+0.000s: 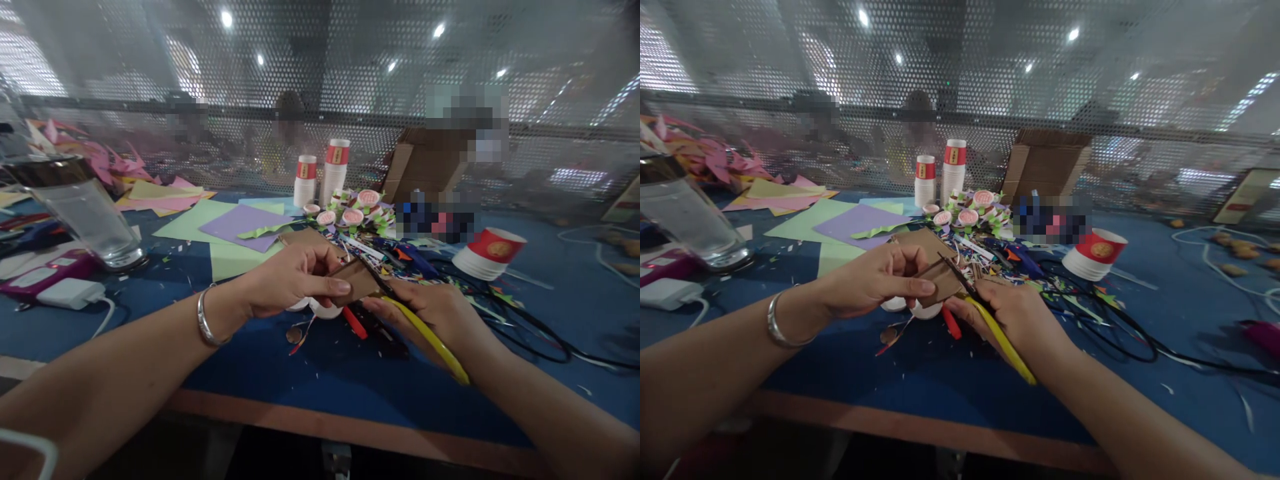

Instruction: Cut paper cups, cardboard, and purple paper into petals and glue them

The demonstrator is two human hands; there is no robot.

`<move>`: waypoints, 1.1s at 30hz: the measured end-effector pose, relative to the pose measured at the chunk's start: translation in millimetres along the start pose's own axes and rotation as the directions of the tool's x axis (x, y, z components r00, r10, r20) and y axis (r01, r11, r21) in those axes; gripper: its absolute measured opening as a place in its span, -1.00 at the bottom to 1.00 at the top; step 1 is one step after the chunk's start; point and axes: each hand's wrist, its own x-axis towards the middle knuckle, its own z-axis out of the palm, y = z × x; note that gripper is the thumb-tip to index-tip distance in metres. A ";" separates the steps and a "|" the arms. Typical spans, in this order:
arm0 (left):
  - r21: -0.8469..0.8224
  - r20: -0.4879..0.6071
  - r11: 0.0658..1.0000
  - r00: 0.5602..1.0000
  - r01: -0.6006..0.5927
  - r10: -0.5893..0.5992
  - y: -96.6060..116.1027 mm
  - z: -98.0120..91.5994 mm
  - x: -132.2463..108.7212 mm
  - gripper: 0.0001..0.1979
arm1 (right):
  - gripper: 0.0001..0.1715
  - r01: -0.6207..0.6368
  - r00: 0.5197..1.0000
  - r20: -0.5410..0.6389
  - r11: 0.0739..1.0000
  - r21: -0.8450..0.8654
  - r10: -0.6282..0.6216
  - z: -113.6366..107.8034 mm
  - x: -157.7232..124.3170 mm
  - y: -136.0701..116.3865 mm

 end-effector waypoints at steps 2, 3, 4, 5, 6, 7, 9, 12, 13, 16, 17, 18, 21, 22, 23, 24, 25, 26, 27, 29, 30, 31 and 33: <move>-0.005 -0.008 1.000 1.000 -0.006 0.006 0.6 -0.3 -0.2 -0.71 | -0.56 -0.004 1.000 -0.012 0.999 -0.036 0.004 1.0 0.9 1.0; -0.009 0.000 1.000 1.000 0.001 -0.001 0.8 -0.3 -0.3 -0.70 | -0.54 -0.004 1.000 -0.023 0.998 -0.058 0.003 1.5 1.3 1.3; -0.014 0.012 1.000 1.000 0.010 -0.010 0.8 -0.1 -0.3 -0.69 | -0.52 0.000 1.000 -0.029 0.997 -0.075 -0.002 2.0 1.5 1.4; -0.020 0.028 1.000 0.999 0.022 -0.022 0.8 0.2 -0.2 -0.67 | -0.50 0.007 1.000 -0.029 0.996 -0.086 -0.010 2.2 1.6 1.3; -0.025 0.045 0.999 0.998 0.034 -0.033 0.5 0.6 -0.1 -0.66 | -0.49 0.013 1.000 -0.025 0.996 -0.093 -0.016 2.1 1.3 1.1; -0.028 0.058 0.999 0.997 0.042 -0.040 0.1 1.1 0.0 -0.65 | -0.47 0.012 1.000 -0.017 0.995 -0.096 -0.014 1.9 0.9 0.7; -0.033 0.067 0.999 0.997 0.041 -0.038 -1.0 1.9 0.3 -0.64 | -0.46 -0.006 1.000 -0.003 0.996 -0.092 0.005 1.0 -0.5 0.0; -0.041 0.066 0.998 0.997 0.037 -0.034 -2.2 2.7 0.6 -0.65 | -0.45 -0.042 0.999 0.018 0.996 -0.077 0.043 0.0 -2.4 -0.8; -0.046 0.066 0.998 0.997 0.035 -0.032 -2.1 2.8 0.6 -0.66 | -0.45 -0.047 0.999 0.024 0.996 -0.069 0.049 -0.1 -2.7 -1.2; -0.052 0.070 0.998 0.997 0.033 -0.029 -0.5 2.6 0.1 -0.68 | -0.46 -0.047 0.999 0.016 0.998 -0.052 0.048 -0.1 -1.7 -3.1; -0.049 0.069 0.998 0.997 0.030 -0.027 0.2 2.5 -0.1 -0.70 | -0.47 -0.043 0.999 0.001 0.998 -0.052 0.043 -0.1 -0.9 -4.0; -0.045 0.066 0.999 0.997 0.028 -0.025 0.8 2.5 -0.3 -0.71 | -0.46 -0.037 0.999 -0.014 0.998 -0.051 0.036 0.0 0.1 -4.8; -0.033 0.063 0.999 0.998 0.026 -0.024 -0.2 2.6 -0.1 -0.72 | -0.42 -0.027 0.999 -0.020 0.999 -0.020 0.026 0.2 2.7 -6.8; -0.038 0.064 0.999 0.998 0.028 -0.026 -1.3 2.7 0.3 -0.72 | -0.41 -0.033 0.999 -0.009 0.999 0.000 0.033 0.3 3.2 -7.1; -0.047 0.065 0.998 0.997 0.033 -0.030 -2.8 2.9 0.8 -0.71 | -0.41 -0.045 0.999 0.003 0.999 0.020 0.045 0.4 3.3 -7.3; -0.058 0.063 0.998 0.997 0.036 -0.033 -4.2 3.1 1.5 -0.70 | -0.40 -0.059 0.998 0.008 0.998 0.033 0.059 0.6 3.1 -7.5; -0.068 0.057 0.997 0.998 0.039 -0.035 -5.5 3.4 2.1 -0.69 | -0.40 -0.074 0.997 0.007 0.996 0.039 0.074 0.8 2.6 -7.7; -0.075 0.046 0.996 0.998 0.041 -0.038 -6.5 3.7 2.6 -0.69 | -0.40 -0.087 0.996 0.005 0.995 0.040 0.087 1.0 2.0 -8.0; -0.080 0.034 0.996 0.999 0.041 -0.039 -7.1 4.1 3.1 -0.69 | -0.40 -0.100 0.995 0.000 0.994 0.039 0.100 1.2 1.4 -8.3; -0.082 0.012 0.996 0.999 0.040 -0.039 -7.4 4.9 3.4 -0.72 | -0.41 -0.137 0.991 -0.002 0.990 0.043 0.137 1.4 0.7 -9.0; -0.084 0.005 0.996 0.999 0.038 -0.038 -7.2 5.2 3.5 -0.74 | -0.41 -0.161 0.987 0.000 0.986 0.050 0.161 1.4 0.7 -9.3; -0.087 -0.002 0.996 0.999 0.037 -0.038 -7.1 5.4 3.5 -0.76 | -0.41 -0.185 0.983 0.008 0.981 0.060 0.185 1.3 1.1 -9.4; -0.092 -0.021 0.995 0.999 0.037 -0.039 -7.1 5.4 3.9 -0.79 | -0.41 -0.234 0.972 0.036 0.969 0.084 0.232 1.0 2.7 -9.0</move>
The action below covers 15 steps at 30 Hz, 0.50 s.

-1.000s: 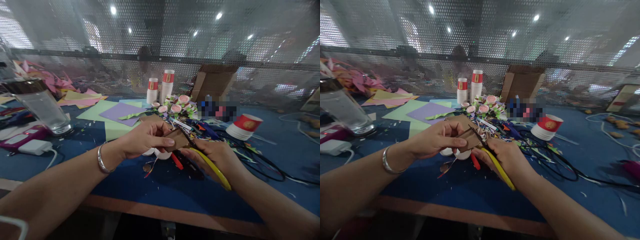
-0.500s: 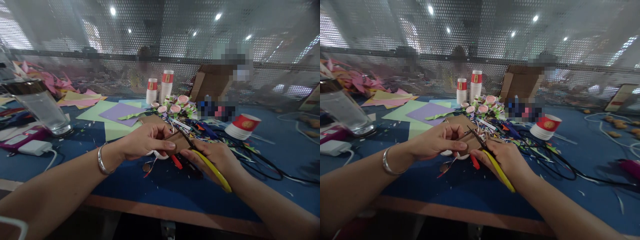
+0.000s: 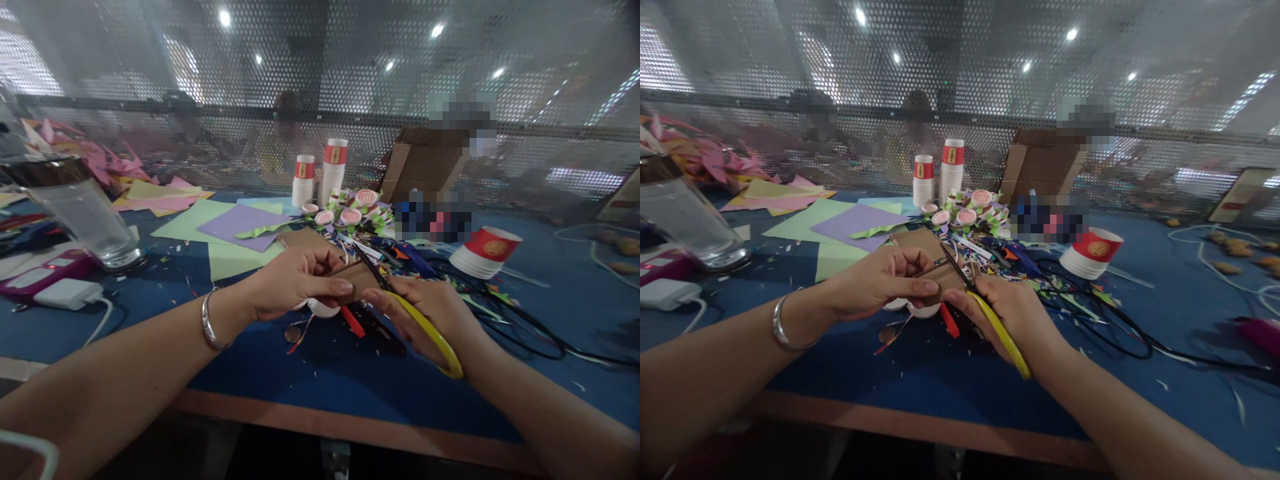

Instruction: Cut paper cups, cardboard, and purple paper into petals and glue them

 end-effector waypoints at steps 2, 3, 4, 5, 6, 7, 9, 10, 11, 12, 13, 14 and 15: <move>-0.013 -0.037 1.000 0.999 -0.004 0.003 -0.5 -1.0 1.2 -0.82 | -0.44 -0.049 0.998 0.045 0.998 0.028 0.048 -0.8 2.4 -0.1; -0.022 -0.062 1.000 0.998 -0.009 0.008 -0.9 -1.8 2.2 -0.83 | -0.45 -0.080 0.995 0.066 0.996 0.047 0.077 -1.4 3.5 -0.4; -0.032 -0.088 0.999 0.996 -0.018 0.015 -1.2 -2.8 3.2 -0.83 | -0.46 -0.116 0.991 0.077 0.991 0.069 0.110 -2.2 4.3 -1.1; -0.041 -0.114 0.999 0.993 -0.029 0.025 -1.5 -3.9 4.2 -0.83 | -0.45 -0.152 0.987 0.074 0.984 0.093 0.145 -3.1 4.7 -2.2; -0.047 -0.135 0.998 0.990 -0.040 0.033 -1.7 -5.0 5.2 -0.83 | -0.44 -0.187 0.982 0.063 0.976 0.116 0.181 -4.1 4.7 -3.8; -0.052 -0.153 0.997 0.987 -0.049 0.041 -2.0 -6.1 6.2 -0.83 | -0.43 -0.220 0.975 0.048 0.965 0.140 0.215 -5.2 4.2 -5.6; -0.057 -0.180 0.996 0.982 -0.063 0.052 -2.7 -7.9 7.7 -0.83 | -0.43 -0.274 0.961 0.024 0.940 0.201 0.275 -7.2 2.0 -9.5; -0.063 -0.193 0.996 0.980 -0.070 0.057 -3.1 -8.7 8.2 -0.82 | -0.43 -0.291 0.956 0.032 0.926 0.241 0.293 -8.1 0.6 -11.0; -0.069 -0.205 0.995 0.977 -0.077 0.061 -3.5 -9.3 8.6 -0.81 | -0.42 -0.297 0.954 0.047 0.911 0.286 0.297 -8.7 -0.8 -11.7; -0.076 -0.218 0.993 0.974 -0.085 0.067 -3.9 -9.7 8.9 -0.81 | -0.41 -0.287 0.957 0.060 0.898 0.333 0.283 -9.1 -2.1 -11.5; -0.083 -0.232 0.992 0.970 -0.095 0.073 -4.2 -10.0 9.0 -0.80 | -0.39 -0.265 0.964 0.071 0.887 0.379 0.257 -9.3 -3.1 -10.3; -0.088 -0.244 0.991 0.967 -0.104 0.079 -4.3 -10.1 9.1 -0.80 | -0.36 -0.237 0.971 0.081 0.876 0.420 0.224 -9.4 -3.8 -7.9; -0.093 -0.255 0.989 0.963 -0.112 0.085 -4.3 -10.0 9.0 -0.81 | -0.33 -0.204 0.979 0.087 0.868 0.453 0.185 -9.3 -4.1 -4.7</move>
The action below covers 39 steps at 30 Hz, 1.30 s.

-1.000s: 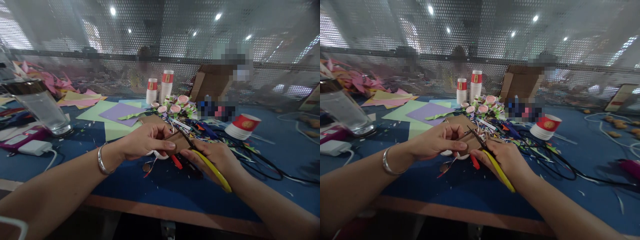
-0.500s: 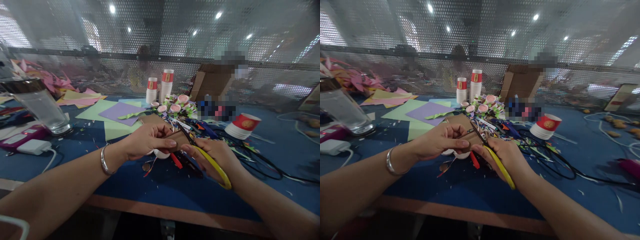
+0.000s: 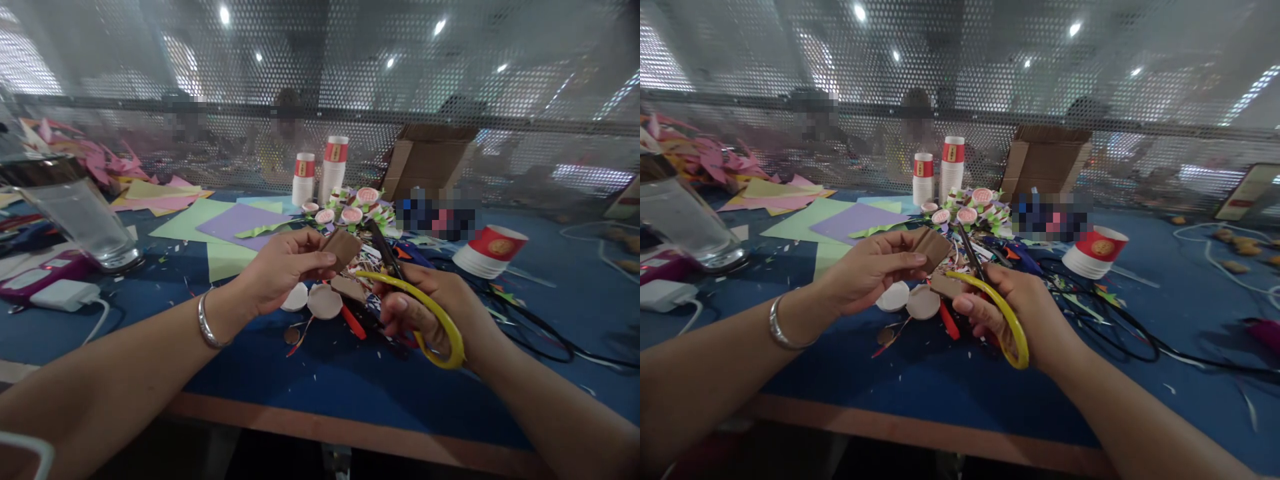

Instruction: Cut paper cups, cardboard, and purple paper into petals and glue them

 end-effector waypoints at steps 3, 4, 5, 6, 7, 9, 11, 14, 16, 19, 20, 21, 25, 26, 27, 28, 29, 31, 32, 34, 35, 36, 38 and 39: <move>-0.019 -0.027 1.000 1.000 -0.016 0.016 0.6 1.1 -0.5 -0.82 | -0.22 0.132 0.990 0.056 0.991 0.019 -0.133 -5.2 3.2 10.1; -0.025 -0.037 0.999 0.999 -0.023 0.022 0.9 1.6 -0.7 -0.82 | -0.19 0.180 0.982 0.064 0.984 -0.010 -0.179 -6.7 4.6 12.6; -0.031 -0.048 0.999 0.998 -0.032 0.031 1.0 2.1 -0.8 -0.81 | -0.16 0.225 0.973 0.066 0.973 -0.055 -0.221 -7.9 5.7 14.2; -0.035 -0.059 0.998 0.997 -0.044 0.042 1.2 2.5 -0.9 -0.80 | -0.15 0.256 0.966 0.061 0.960 -0.112 -0.250 -8.6 6.7 14.8; -0.038 -0.070 0.998 0.996 -0.055 0.053 1.3 3.0 -0.9 -0.79 | -0.15 0.269 0.963 0.050 0.947 -0.176 -0.264 -8.9 7.3 14.3; -0.040 -0.089 0.996 0.993 -0.076 0.072 1.3 3.9 -1.0 -0.77 | -0.23 0.264 0.963 0.027 0.914 -0.308 -0.268 -8.1 7.5 10.6; -0.041 -0.098 0.996 0.992 -0.083 0.079 1.2 5.0 -1.3 -0.76 | -0.33 0.252 0.964 0.024 0.884 -0.394 -0.264 -6.1 6.9 5.2; -0.055 -0.094 0.994 0.992 -0.092 0.086 0.5 6.4 -2.3 -0.73 | -0.41 0.248 0.967 0.054 0.873 -0.421 -0.249 -2.8 5.8 -1.0; -0.070 -0.095 0.992 0.991 -0.106 0.099 -0.1 6.7 -2.8 -0.72 | -0.42 0.247 0.968 0.062 0.876 -0.415 -0.244 -1.6 5.7 -2.0; -0.078 -0.139 0.989 0.983 -0.129 0.117 -0.1 6.3 -2.9 -0.76 | -0.43 0.247 0.967 0.052 0.880 -0.405 -0.248 -1.7 7.1 0.3; -0.080 -0.154 0.987 0.980 -0.136 0.123 0.1 6.1 -2.8 -0.77 | -0.44 0.247 0.967 0.048 0.875 -0.416 -0.250 -2.0 7.9 1.5; -0.085 -0.166 0.986 0.978 -0.144 0.129 0.3 6.1 -2.8 -0.77 | -0.44 0.249 0.966 0.045 0.867 -0.432 -0.255 -2.4 8.8 2.6; -0.097 -0.140 0.986 0.982 -0.138 0.123 0.2 8.3 -3.8 -0.79 | -0.47 0.278 0.959 0.075 0.861 -0.427 -0.273 -2.8 11.5 4.3; -0.089 -0.120 0.988 0.986 -0.124 0.113 -0.3 9.4 -4.4 -0.79 | -0.49 0.283 0.959 0.091 0.865 -0.413 -0.270 -2.6 11.6 4.0; -0.079 -0.101 0.991 0.990 -0.108 0.100 -1.0 10.6 -5.1 -0.79 | -0.50 0.285 0.959 0.109 0.868 -0.407 -0.263 -2.4 11.5 3.6; -0.072 -0.084 0.993 0.993 -0.089 0.083 -1.9 11.9 -5.9 -0.79 | -0.52 0.285 0.959 0.127 0.868 -0.407 -0.255 -2.1 11.2 3.2; -0.066 -0.071 0.995 0.995 -0.070 0.065 -2.7 13.2 -6.7 -0.79 | -0.54 0.285 0.958 0.141 0.867 -0.408 -0.248 -1.8 11.0 2.9; -0.065 -0.057 0.997 0.998 -0.036 0.033 -4.2 15.3 -8.2 -0.80 | -0.55 0.287 0.957 0.156 0.871 -0.398 -0.244 -1.2 10.4 2.8; -0.066 -0.054 0.998 0.998 -0.021 0.018 -4.6 16.1 -8.7 -0.80 | -0.55 0.288 0.957 0.154 0.874 -0.390 -0.246 -0.9 10.3 2.8; -0.067 -0.049 0.998 0.999 -0.004 0.001 -4.8 17.0 -9.4 -0.81 | -0.55 0.287 0.957 0.151 0.883 -0.372 -0.248 -0.5 10.1 2.9; -0.070 -0.048 0.998 0.999 0.000 -0.003 -4.5 17.3 -9.5 -0.81 | -0.54 0.287 0.957 0.155 0.887 -0.360 -0.247 -0.4 10.0 2.8; -0.076 -0.046 0.997 0.999 0.003 -0.007 -4.1 17.4 -9.6 -0.82 | -0.54 0.290 0.955 0.159 0.892 -0.346 -0.249 -0.4 10.0 2.5; -0.091 -0.036 0.996 0.999 0.007 -0.010 -3.1 17.4 -9.7 -0.82 | -0.55 0.291 0.954 0.168 0.899 -0.327 -0.248 -0.1 9.9 1.9; -0.099 -0.029 0.995 1.000 0.009 -0.012 -2.6 17.2 -9.7 -0.81 | -0.55 0.294 0.953 0.168 0.900 -0.321 -0.251 0.1 9.9 1.6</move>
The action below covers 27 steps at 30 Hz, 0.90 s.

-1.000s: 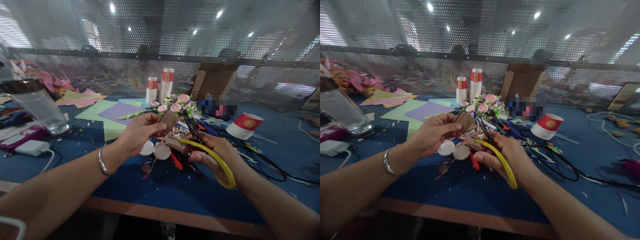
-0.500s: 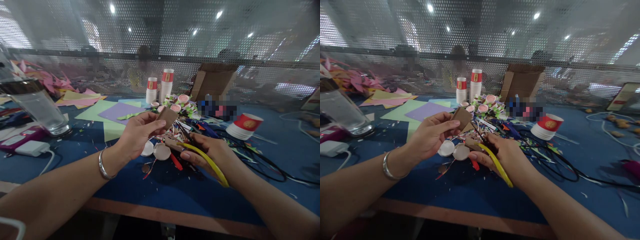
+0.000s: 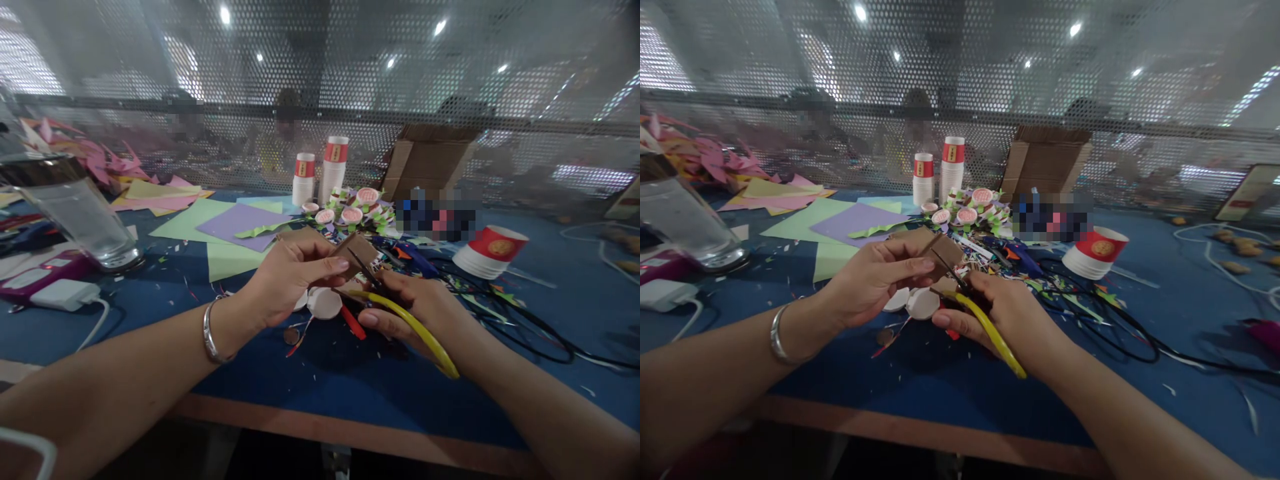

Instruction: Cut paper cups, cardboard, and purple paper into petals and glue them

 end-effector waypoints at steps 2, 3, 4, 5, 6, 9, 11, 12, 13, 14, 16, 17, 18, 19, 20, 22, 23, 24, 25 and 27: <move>-0.008 0.016 1.000 1.000 0.009 -0.009 0.8 -0.3 -0.2 -0.81 | -0.56 0.002 1.000 -0.009 1.000 0.011 -0.002 0.8 0.2 -0.2; -0.005 0.025 1.000 1.000 0.014 -0.014 1.0 -0.6 -0.4 -0.81 | -0.56 -0.003 1.000 -0.007 1.000 0.015 0.004 1.4 0.3 0.0; 0.001 0.031 1.000 0.999 0.020 -0.020 1.2 -0.8 -0.5 -0.82 | -0.54 -0.012 1.000 -0.006 1.000 0.016 0.012 2.1 0.3 0.3; 0.007 0.035 1.000 0.999 0.024 -0.025 1.2 -1.1 -0.6 -0.82 | -0.53 -0.022 1.000 -0.011 1.000 0.011 0.022 2.8 0.2 0.5; 0.011 0.039 1.000 0.999 0.028 -0.028 1.3 -1.4 -0.8 -0.82 | -0.51 -0.036 0.999 -0.016 0.999 -0.003 0.035 3.5 0.1 0.7; 0.003 0.053 0.999 0.998 0.034 -0.034 1.9 -1.9 -1.2 -0.80 | -0.50 -0.071 0.996 -0.054 0.995 -0.065 0.068 4.1 -1.4 -0.2; 0.004 0.067 0.999 0.997 0.034 -0.034 2.9 -1.8 -1.8 -0.81 | -0.50 -0.067 0.996 -0.074 0.992 -0.106 0.059 3.4 -2.9 -2.2; 0.009 0.074 0.999 0.997 0.033 -0.033 3.6 -1.6 -2.2 -0.81 | -0.49 -0.059 0.996 -0.080 0.991 -0.123 0.049 2.8 -3.7 -3.5; 0.018 0.078 0.999 0.996 0.031 -0.032 4.3 -1.4 -2.7 -0.81 | -0.49 -0.051 0.996 -0.079 0.990 -0.135 0.041 2.2 -4.5 -4.7; 0.028 0.080 0.999 0.996 0.028 -0.030 4.9 -1.1 -3.2 -0.81 | -0.50 -0.046 0.997 -0.071 0.989 -0.143 0.036 1.7 -5.2 -5.8; 0.048 0.080 0.999 0.996 0.021 -0.025 6.0 -0.7 -4.2 -0.81 | -0.51 -0.056 0.997 -0.054 0.986 -0.155 0.048 1.2 -6.3 -7.1; 0.060 0.079 0.998 0.997 0.020 -0.025 6.3 -0.6 -4.7 -0.81 | -0.51 -0.063 0.997 -0.046 0.985 -0.161 0.056 1.2 -6.6 -7.1; 0.070 0.081 0.997 0.996 0.020 -0.026 6.6 -0.6 -5.0 -0.81 | -0.50 -0.065 0.997 -0.042 0.983 -0.169 0.058 1.5 -6.8 -6.6; 0.077 0.085 0.997 0.996 0.018 -0.025 6.7 -0.6 -5.3 -0.82 | -0.49 -0.063 0.997 -0.044 0.982 -0.178 0.056 1.9 -6.9 -5.7; 0.082 0.090 0.996 0.996 0.018 -0.025 6.8 -0.7 -5.5 -0.82 | -0.47 -0.055 0.998 -0.049 0.981 -0.187 0.047 2.3 -6.8 -4.4; 0.084 0.100 0.996 0.995 0.017 -0.025 6.9 -0.9 -5.8 -0.82 | -0.48 -0.028 0.998 -0.053 0.979 -0.200 0.018 3.1 -6.4 -1.5; 0.084 0.103 0.996 0.994 0.017 -0.025 7.1 -1.1 -5.9 -0.83 | -0.49 -0.015 0.999 -0.053 0.978 -0.207 0.004 3.3 -6.2 -0.2; 0.084 0.106 0.996 0.994 0.017 -0.026 7.2 -1.1 -6.1 -0.83 | -0.49 -0.004 0.999 -0.053 0.977 -0.214 -0.007 3.3 -6.0 0.9; 0.085 0.109 0.996 0.994 0.019 -0.028 7.3 -1.2 -6.3 -0.83 | -0.50 0.004 0.998 -0.054 0.975 -0.222 -0.016 3.2 -6.0 1.8; 0.086 0.120 0.996 0.992 0.024 -0.034 7.4 -1.2 -6.5 -0.84 | -0.47 0.016 0.998 -0.061 0.971 -0.240 -0.031 2.9 -6.2 2.7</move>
